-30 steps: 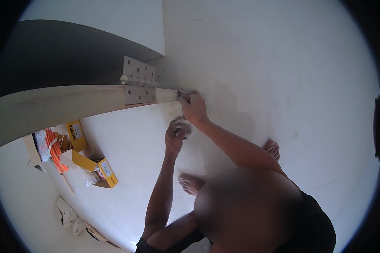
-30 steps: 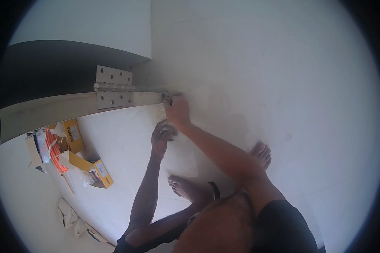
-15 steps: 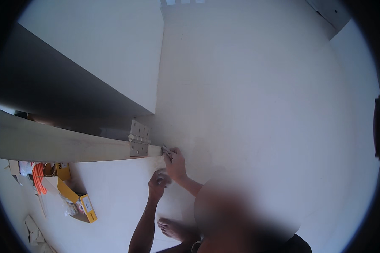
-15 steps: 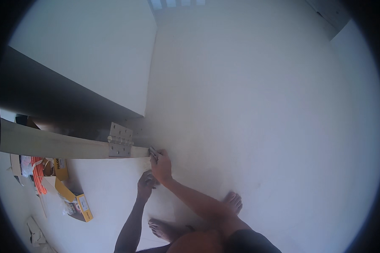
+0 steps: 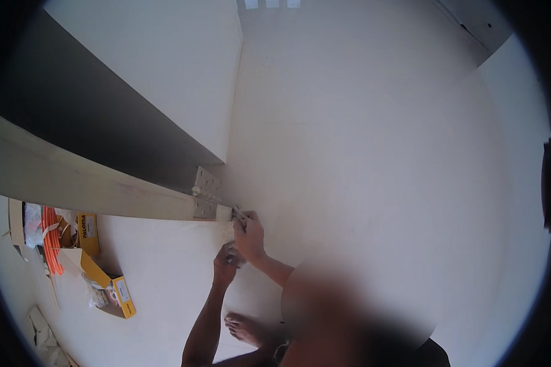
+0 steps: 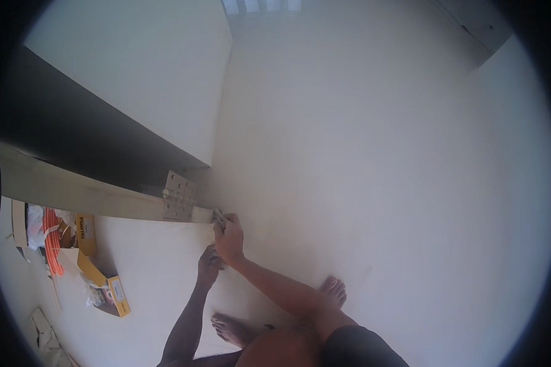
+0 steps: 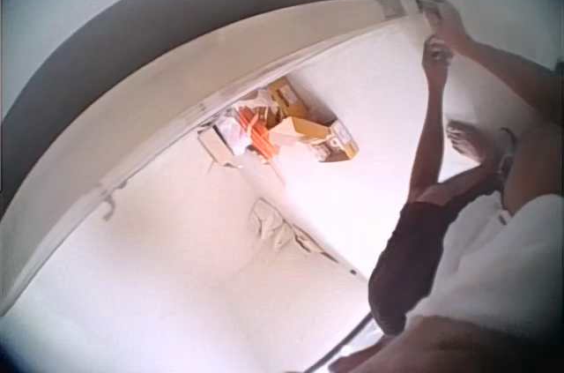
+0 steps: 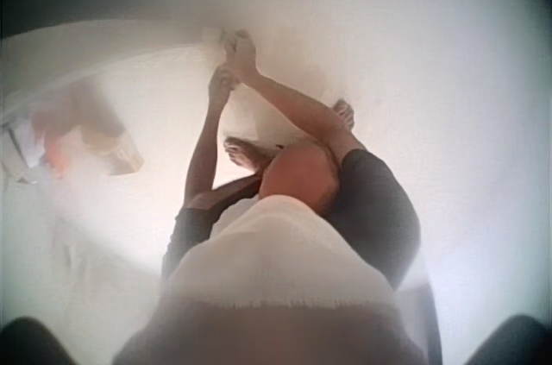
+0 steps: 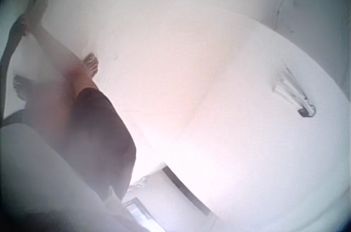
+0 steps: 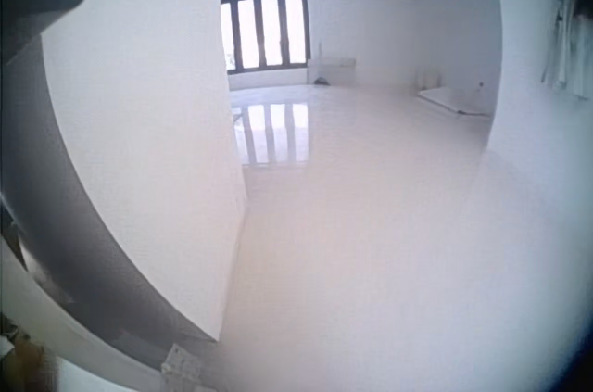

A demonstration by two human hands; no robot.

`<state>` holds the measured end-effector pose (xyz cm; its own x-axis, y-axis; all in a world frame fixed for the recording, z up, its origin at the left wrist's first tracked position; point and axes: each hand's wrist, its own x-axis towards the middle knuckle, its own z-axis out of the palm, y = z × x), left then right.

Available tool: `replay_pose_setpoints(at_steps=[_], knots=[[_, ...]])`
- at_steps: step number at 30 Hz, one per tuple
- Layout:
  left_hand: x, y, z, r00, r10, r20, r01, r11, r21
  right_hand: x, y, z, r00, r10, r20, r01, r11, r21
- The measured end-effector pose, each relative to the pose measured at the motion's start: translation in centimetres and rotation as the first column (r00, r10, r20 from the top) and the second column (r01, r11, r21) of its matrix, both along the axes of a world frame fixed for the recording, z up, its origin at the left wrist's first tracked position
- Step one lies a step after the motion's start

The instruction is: The person sands the edges of a door frame and the door itself using a sanding block. They work on the vertical edge near the hinges and the bottom corner of the frame, then move to the door surface.

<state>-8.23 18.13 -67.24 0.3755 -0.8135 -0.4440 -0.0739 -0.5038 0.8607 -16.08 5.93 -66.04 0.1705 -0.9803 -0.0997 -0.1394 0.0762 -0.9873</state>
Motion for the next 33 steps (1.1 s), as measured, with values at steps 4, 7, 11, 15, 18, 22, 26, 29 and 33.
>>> replay_pose_setpoints(at_steps=[4, 7, 11, 15, 18, 22, 26, 29, 33], knots=[[-0.5, -1.0, 0.5, 1.0, -0.003, -0.012, 0.004, 0.998, 0.07, 0.2, -0.2, -3.5, 0.962, 0.009, -0.274, 0.015, 0.996, 0.085], [-0.1, -0.3, 0.2, 1.0, 0.019, -0.016, -0.018, 0.998, 0.068, 0.4, 0.5, -1.8, 0.998, 0.046, -0.044, -0.043, 0.996, 0.076], [-0.1, -0.7, 0.7, 1.0, -0.001, -0.016, 0.002, 0.999, 0.054, 0.2, 0.0, -1.3, 0.999, 0.004, -0.04, 0.001, 0.991, 0.137], [-0.6, -0.9, 0.9, 1.0, 0.024, 0.019, -0.026, 0.997, 0.077, 0.4, 0.2, -2.0, 1.0, 0.012, 0.029, -0.02, 0.964, 0.264], [-0.7, -1.3, 1.2, 1.0, -0.001, 0.013, 0.0, 0.997, 0.083, 0.4, 0.5, -4.2, 0.997, -0.026, -0.077, 0.032, 0.996, 0.08], [-0.2, -0.6, 0.3, 1.0, 0.012, -0.007, -0.011, 0.997, 0.078, 0.5, 0.7, -3.7, 1.0, 0.008, 0.031, -0.016, 0.959, 0.284], [0.0, -0.4, 0.2, 1.0, 0.0, 0.003, -0.001, 0.996, 0.091, -0.1, -0.5, -1.8, 0.994, 0.051, 0.096, -0.078, 0.95, 0.301], [-0.4, -0.9, 0.4, 1.0, -0.015, -0.026, 0.017, 0.996, 0.083, -0.6, -2.0, -4.7, 0.995, 0.07, -0.066, -0.05, 0.964, 0.263], [0.0, -0.3, 0.6, 0.999, -0.026, -0.023, 0.028, 0.997, 0.073, -0.7, -2.6, -2.1, 0.993, 0.071, -0.099, -0.031, 0.933, 0.358]])
